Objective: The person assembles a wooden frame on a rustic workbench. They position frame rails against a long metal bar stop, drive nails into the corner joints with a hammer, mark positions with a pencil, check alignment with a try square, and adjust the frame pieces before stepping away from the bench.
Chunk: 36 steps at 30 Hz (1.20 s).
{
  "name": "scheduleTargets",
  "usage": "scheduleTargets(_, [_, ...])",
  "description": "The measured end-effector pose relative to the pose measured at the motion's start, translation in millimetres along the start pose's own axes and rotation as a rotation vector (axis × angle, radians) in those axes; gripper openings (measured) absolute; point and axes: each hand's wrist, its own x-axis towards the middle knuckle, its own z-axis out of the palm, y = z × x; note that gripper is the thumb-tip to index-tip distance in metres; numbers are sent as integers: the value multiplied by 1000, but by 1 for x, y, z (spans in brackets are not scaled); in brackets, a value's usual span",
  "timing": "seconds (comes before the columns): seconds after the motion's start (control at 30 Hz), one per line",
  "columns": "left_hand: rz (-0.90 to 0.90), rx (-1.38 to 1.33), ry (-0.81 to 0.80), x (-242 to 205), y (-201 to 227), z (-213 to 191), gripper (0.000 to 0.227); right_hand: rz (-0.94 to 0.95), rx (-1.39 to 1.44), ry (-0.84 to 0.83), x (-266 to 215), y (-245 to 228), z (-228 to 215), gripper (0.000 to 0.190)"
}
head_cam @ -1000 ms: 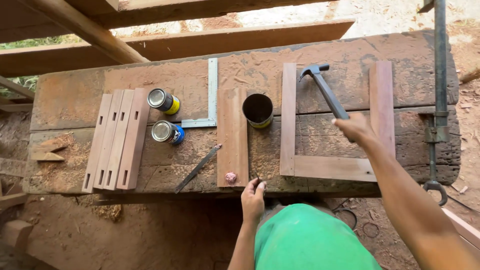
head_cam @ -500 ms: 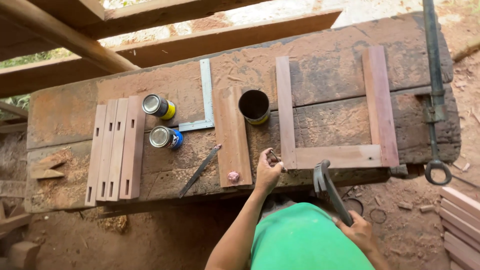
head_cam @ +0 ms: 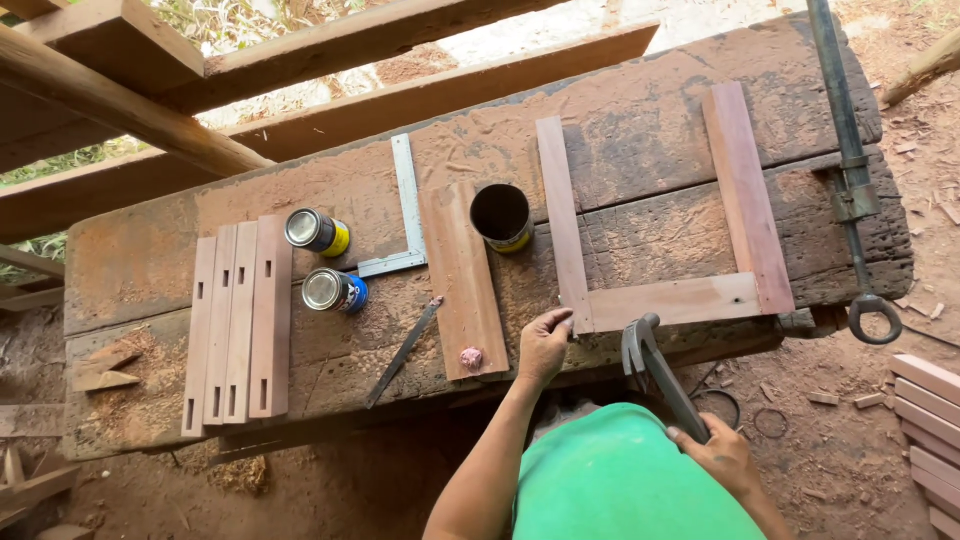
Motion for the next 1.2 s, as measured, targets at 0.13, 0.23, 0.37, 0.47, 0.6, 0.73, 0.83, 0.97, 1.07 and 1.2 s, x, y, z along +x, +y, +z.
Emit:
scheduleTargets(0.13, [-65, -145, -81, -7, 7, -3, 41, -10, 31, -35, 8, -5, -5, 44])
scheduleTargets(0.23, [-51, -154, -42, -9, 20, -1, 41, -24, 47, -62, 1, -30, -18, 35])
scheduleTargets(0.37, [135, 40, 77, 2, 19, 6, 24, -38, 56, -76, 9, -41, -29, 53])
scheduleTargets(0.47, [126, 11, 72, 23, -11, 16, 24, 23, 162, -173, 18, -38, -32, 50])
scheduleTargets(0.6, [266, 204, 85, 33, -5, 27, 23, 42, 313, -256, 23, -41, -35, 55])
scheduleTargets(0.73, [355, 381, 53, 43, -3, 31, 19, 47, 472, -298, 32, -25, -31, 36])
scheduleTargets(0.83, [387, 451, 24, 44, -9, 27, 17, 33, 467, -293, 32, -22, -27, 28])
scheduleTargets(0.97, [393, 442, 20, 43, -11, 25, 16, 13, 404, -268, 31, -24, -25, 44])
scheduleTargets(1.07, [417, 419, 37, 45, -14, 26, 13, 45, 488, -281, 40, -8, -21, 41])
scheduleTargets(1.2, [423, 428, 52, 48, -19, 26, 13, 43, 509, -288, 40, -10, -22, 36])
